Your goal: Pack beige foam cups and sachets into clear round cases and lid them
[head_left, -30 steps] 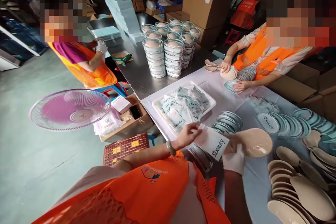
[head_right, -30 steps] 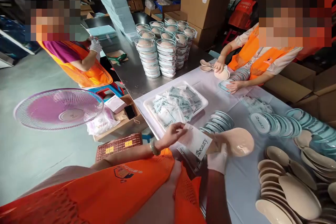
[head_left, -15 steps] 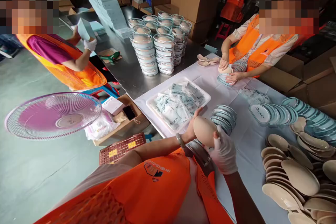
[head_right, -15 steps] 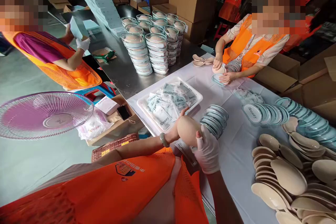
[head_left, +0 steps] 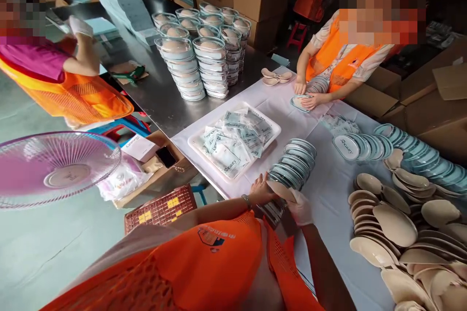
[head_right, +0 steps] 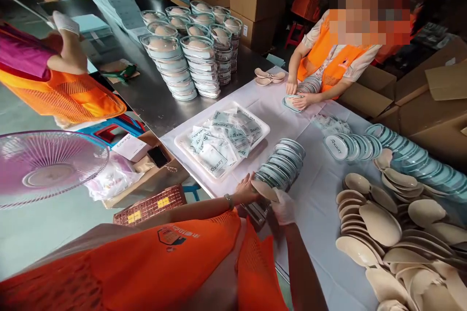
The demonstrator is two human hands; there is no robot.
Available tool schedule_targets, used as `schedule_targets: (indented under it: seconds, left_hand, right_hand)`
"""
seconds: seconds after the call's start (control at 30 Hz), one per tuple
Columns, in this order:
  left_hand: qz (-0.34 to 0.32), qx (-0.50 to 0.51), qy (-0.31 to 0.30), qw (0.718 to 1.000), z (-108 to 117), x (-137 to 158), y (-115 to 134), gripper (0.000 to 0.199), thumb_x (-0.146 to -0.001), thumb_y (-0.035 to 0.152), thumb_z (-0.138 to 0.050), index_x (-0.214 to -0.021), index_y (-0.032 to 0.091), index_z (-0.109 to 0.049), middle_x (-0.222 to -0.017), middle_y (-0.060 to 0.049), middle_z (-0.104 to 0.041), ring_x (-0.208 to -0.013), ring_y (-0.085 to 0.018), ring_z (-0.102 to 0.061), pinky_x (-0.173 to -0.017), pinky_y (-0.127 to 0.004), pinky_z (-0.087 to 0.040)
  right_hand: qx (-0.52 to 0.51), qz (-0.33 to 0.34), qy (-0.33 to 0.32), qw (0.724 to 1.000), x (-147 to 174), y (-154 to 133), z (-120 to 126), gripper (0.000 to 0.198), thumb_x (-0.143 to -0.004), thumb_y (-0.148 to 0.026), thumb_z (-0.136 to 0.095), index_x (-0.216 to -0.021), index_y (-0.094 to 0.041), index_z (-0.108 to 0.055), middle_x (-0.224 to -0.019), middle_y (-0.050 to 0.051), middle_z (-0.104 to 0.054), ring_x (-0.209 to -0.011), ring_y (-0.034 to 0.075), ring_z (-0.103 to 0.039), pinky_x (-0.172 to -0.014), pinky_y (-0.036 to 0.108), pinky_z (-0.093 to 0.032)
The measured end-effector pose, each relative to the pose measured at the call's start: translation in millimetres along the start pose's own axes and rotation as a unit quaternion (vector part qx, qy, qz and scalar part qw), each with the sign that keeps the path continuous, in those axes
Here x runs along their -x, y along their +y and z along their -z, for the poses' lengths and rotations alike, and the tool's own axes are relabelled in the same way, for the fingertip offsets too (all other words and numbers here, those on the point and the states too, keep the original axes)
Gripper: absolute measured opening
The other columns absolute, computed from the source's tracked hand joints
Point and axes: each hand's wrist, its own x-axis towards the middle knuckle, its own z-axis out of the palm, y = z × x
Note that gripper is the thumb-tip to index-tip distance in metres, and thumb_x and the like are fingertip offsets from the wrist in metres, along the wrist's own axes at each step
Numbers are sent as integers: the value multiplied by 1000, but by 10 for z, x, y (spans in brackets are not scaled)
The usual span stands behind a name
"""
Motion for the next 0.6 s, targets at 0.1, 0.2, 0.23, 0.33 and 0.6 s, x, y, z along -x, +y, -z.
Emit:
schedule_targets:
  seconds: [0.1, 0.2, 0.23, 0.33, 0.6]
  left_hand:
    - [-28, -30, -24, 999, 3, 16, -82, 127, -74, 70, -75, -170, 19, -10, -175, -22, -13, -159, -45, -24, -126, -57, -26]
    - [-27, -47, -37, 998, 28, 21, -158, 127, -77, 71, -70, -170, 18, -3, -176, -22, -11, -161, -42, -20, -127, -54, -25]
    - [-19, -49, -36, 998, 31, 16, -177, 127, -78, 71, -69, -170, 17, -1, -176, -23, -11, -161, -42, -21, -127, -55, -25]
    - [-5, -69, -28, 997, 21, -9, -213, 125, -79, 71, -69, -170, 18, -2, -176, -22, -12, -160, -43, -23, -125, -59, -26]
    - [2, -90, 34, 995, -172, 40, -376, 110, -83, 58, -74, -168, 17, -18, -171, -22, -29, -157, -38, -35, -123, -53, -33]
  right_hand:
    - [232, -8, -192, 954, -61, -148, -36, 35, -96, -50, -55, -101, -21, -74, -91, 9, -78, -85, 25, -74, -71, 31, -50]
    - [383, -22, -282, 879, -108, -291, -12, 34, -104, -39, -46, -118, -17, -69, -104, 15, -78, -96, 28, -76, -74, 32, -49]
    - [385, -22, -289, 876, -131, -321, 1, 34, -105, -33, -44, -125, -16, -67, -109, 16, -77, -99, 28, -76, -75, 33, -50]
    - [361, -2, -341, 868, -199, -335, 46, 35, -100, -21, -52, -133, -20, -63, -114, 14, -77, -97, 25, -77, -74, 30, -51]
    - [241, -6, -353, 904, 77, 19, -86, 28, -99, -19, -52, -106, -18, -78, -109, 17, -79, -107, 29, -74, -92, 38, -54]
